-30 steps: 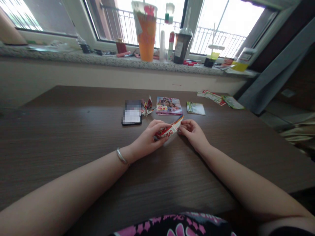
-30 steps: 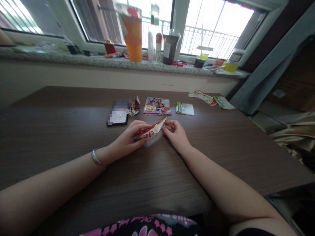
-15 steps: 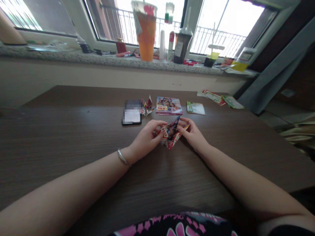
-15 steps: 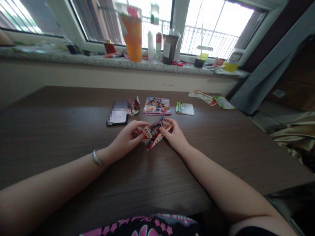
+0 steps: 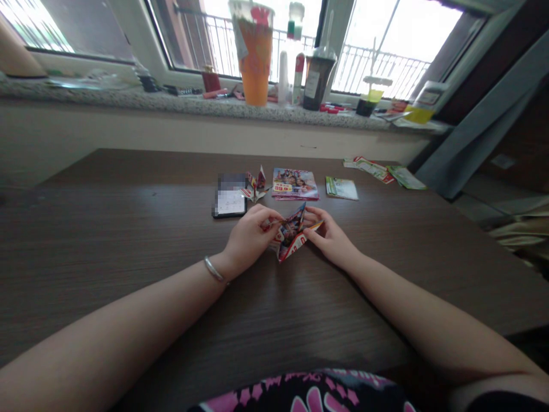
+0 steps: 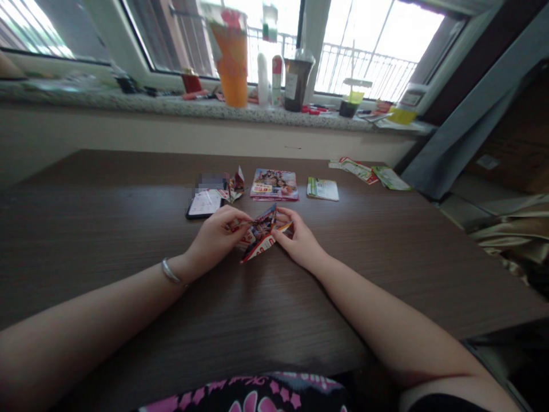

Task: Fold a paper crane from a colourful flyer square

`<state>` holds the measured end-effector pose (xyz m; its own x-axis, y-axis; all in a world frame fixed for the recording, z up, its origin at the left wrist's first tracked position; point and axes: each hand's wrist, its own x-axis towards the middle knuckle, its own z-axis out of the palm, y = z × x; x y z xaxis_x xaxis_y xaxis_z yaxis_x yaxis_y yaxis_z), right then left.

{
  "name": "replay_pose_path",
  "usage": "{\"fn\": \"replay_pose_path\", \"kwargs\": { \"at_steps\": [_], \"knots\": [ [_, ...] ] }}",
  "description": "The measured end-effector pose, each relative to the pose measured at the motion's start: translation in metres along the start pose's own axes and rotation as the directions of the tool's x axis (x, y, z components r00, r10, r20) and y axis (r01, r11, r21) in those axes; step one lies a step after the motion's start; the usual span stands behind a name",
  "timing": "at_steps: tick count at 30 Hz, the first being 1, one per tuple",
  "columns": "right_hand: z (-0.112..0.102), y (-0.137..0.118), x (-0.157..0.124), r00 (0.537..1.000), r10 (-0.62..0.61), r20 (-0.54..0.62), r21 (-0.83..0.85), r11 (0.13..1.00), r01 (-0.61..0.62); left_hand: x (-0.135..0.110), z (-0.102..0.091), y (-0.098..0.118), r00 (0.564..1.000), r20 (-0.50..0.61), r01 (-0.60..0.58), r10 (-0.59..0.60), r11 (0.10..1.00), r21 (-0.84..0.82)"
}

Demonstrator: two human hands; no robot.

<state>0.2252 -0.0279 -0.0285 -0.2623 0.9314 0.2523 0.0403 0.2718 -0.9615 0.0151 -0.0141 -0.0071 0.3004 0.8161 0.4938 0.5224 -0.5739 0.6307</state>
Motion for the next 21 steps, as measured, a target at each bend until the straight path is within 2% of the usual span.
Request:
{"fn": "replay_pose_path", "kwargs": {
  "at_steps": [2,5,7,14,17,21],
  "knots": [
    [0.000,0.000,0.000,1.000,0.015,0.004,0.004,1.000,-0.015,0.001,0.000,0.001,1.000,0.009,0.009,-0.009,1.000,-0.007],
    [-0.001,0.000,0.000,1.000,0.029,0.012,0.008,1.000,-0.029,0.003,0.001,-0.001,0.994,0.012,0.112,-0.111,0.992,-0.056],
    [-0.002,0.001,0.000,0.999,0.044,0.007,-0.003,0.999,-0.044,0.003,0.001,-0.002,0.990,0.014,0.138,-0.137,0.989,-0.057],
    [-0.004,0.001,-0.001,0.998,0.046,0.032,-0.017,0.999,-0.045,0.003,-0.003,-0.004,1.000,0.022,0.004,-0.003,1.000,-0.028],
    [-0.004,0.002,-0.001,0.999,0.036,0.031,-0.014,0.999,-0.036,0.004,-0.006,-0.003,0.997,0.061,-0.048,0.050,0.998,-0.030],
    [-0.006,0.002,-0.002,0.999,0.041,0.019,-0.062,0.997,-0.040,0.003,-0.009,-0.003,0.994,0.108,-0.033,0.034,0.999,-0.011]
  ]
}}
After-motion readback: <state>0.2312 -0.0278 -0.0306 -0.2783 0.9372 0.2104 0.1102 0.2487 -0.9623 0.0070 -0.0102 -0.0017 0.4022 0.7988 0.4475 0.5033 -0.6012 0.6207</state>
